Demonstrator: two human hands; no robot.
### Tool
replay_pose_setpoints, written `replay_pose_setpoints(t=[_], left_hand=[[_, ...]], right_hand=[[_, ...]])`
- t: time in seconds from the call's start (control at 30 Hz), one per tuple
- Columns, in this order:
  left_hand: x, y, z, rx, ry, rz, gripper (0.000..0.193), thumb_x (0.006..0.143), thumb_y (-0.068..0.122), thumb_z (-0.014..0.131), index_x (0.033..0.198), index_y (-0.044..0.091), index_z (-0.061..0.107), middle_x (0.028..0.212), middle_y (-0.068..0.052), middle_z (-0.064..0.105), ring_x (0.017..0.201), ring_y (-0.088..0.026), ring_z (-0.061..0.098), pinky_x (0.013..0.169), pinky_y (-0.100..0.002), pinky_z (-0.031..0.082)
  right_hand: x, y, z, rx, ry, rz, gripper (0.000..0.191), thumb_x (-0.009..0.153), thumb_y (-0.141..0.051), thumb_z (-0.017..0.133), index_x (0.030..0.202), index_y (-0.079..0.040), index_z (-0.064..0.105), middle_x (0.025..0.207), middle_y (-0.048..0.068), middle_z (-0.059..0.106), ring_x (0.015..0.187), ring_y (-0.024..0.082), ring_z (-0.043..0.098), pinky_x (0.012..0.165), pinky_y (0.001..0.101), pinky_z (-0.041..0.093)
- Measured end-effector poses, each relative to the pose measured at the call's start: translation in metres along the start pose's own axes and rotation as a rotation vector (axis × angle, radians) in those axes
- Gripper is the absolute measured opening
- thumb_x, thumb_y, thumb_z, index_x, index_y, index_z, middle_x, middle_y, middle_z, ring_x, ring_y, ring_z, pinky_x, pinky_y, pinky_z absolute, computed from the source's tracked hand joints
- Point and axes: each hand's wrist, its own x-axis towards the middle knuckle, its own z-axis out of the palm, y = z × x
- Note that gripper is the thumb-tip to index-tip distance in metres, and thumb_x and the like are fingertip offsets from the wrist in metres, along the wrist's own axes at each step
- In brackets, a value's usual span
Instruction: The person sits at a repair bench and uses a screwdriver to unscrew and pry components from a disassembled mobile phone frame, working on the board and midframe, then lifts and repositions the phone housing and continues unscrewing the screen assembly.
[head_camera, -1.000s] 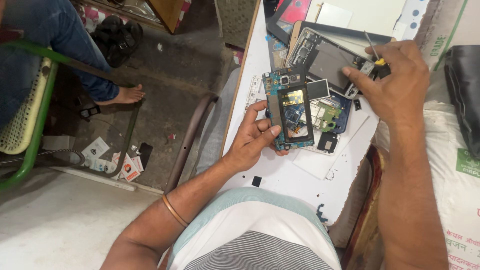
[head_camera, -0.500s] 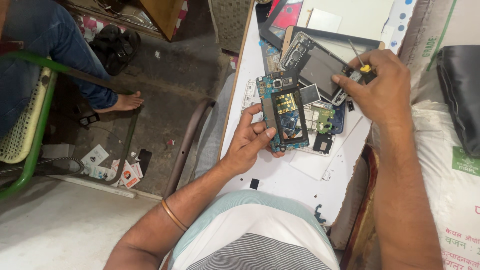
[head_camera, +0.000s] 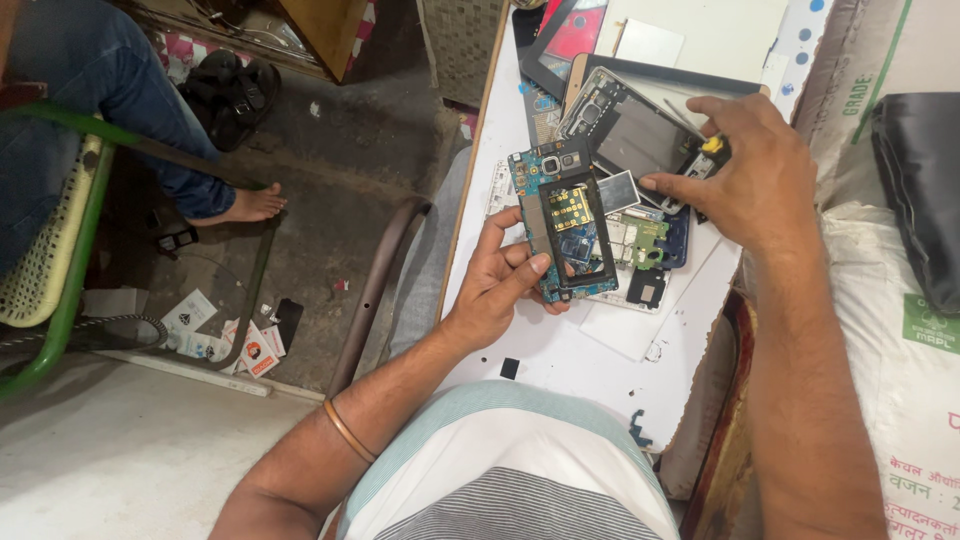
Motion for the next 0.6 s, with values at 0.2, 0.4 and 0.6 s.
replay_pose_setpoints(t=[0.2,0.4,0.6], left_hand=[[-0.001,0.001,0.0,0.011,-0.003,0.0,0.06,0.108,0.015,0.054,0.155,0.007,0.017,0.113,-0.021,0.071,0.087,-0.024,0.075,0.07,-0.036,0.066],[-0.001,0.0,0.001,-0.002,-0.003,0.004,0.061,0.108,0.016,0.055,0.155,0.008,0.017,0.115,-0.019,0.071,0.093,-0.023,0.075,0.074,-0.037,0.067],[-0.002,0.0,0.0,-0.009,-0.001,-0.007,0.06,0.108,0.016,0.055,0.155,0.008,0.018,0.116,-0.019,0.07,0.091,-0.024,0.075,0.073,-0.037,0.067]], right_hand=[[0.003,0.009,0.003,0.095,-0.032,0.045,0.081,0.066,-0.039,0.1,0.133,-0.006,0.068,0.094,0.008,0.066,0.086,0.024,0.065,0.075,0.0382,0.052],[-0.005,0.025,0.003,0.42,-0.173,0.301,0.045,0.078,-0.023,0.096,0.113,-0.004,0.074,0.085,0.001,0.064,0.072,0.008,0.057,0.061,0.0247,0.048],[-0.017,0.042,0.0,0.641,-0.03,0.401,0.027,0.091,-0.011,0.09,0.107,-0.002,0.071,0.085,-0.001,0.063,0.072,0.006,0.057,0.062,0.0233,0.046]])
